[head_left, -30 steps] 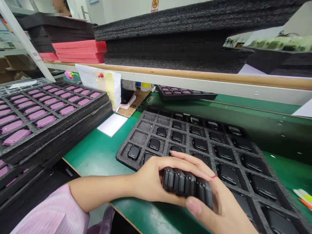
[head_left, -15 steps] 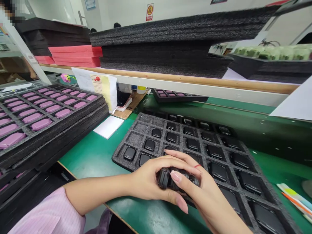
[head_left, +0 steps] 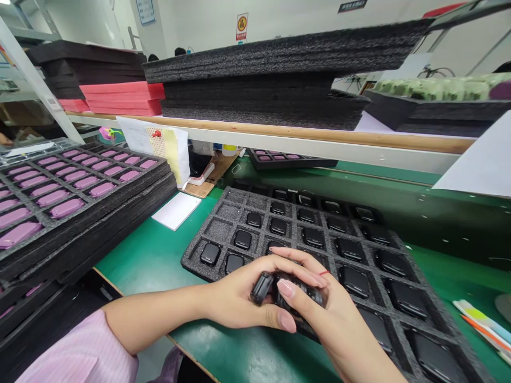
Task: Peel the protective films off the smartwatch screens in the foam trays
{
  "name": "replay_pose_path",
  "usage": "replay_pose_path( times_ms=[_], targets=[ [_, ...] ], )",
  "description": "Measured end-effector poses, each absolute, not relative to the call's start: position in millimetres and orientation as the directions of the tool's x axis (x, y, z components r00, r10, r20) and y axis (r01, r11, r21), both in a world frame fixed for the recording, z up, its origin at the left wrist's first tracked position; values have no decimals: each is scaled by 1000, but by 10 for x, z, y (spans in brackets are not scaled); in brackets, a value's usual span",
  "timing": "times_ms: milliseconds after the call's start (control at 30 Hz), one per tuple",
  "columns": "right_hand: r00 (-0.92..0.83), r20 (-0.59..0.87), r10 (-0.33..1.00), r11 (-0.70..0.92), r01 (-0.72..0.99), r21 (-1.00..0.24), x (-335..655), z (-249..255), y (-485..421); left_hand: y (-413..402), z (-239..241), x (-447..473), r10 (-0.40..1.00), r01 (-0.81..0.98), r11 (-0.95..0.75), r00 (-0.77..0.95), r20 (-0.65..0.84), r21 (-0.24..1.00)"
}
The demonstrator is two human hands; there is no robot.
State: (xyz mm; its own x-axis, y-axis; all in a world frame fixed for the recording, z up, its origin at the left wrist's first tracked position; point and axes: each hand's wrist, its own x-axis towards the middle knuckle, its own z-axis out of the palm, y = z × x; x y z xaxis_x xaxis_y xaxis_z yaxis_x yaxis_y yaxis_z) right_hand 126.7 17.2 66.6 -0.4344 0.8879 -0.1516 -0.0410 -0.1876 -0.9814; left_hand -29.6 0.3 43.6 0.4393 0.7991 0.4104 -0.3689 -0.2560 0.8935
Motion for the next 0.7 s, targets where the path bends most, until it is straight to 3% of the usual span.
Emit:
replay_pose_path(
  times_ms=[333, 533, 700],
  targets=[
    [-415, -143, 899, -177, -45, -983, 1265, 642, 185, -7, 503, -281, 791, -335, -307, 430, 435, 891],
    [-446, -119, 887, -163, -60, -985, 1345, 601, 290, -13, 465, -332, 883, -338, -223, 327, 336, 914],
    [-462, -141, 876, -205, -91, -974, 1456, 605, 451, 21, 457, -430, 917, -296, -291, 183, 353, 910]
  ],
)
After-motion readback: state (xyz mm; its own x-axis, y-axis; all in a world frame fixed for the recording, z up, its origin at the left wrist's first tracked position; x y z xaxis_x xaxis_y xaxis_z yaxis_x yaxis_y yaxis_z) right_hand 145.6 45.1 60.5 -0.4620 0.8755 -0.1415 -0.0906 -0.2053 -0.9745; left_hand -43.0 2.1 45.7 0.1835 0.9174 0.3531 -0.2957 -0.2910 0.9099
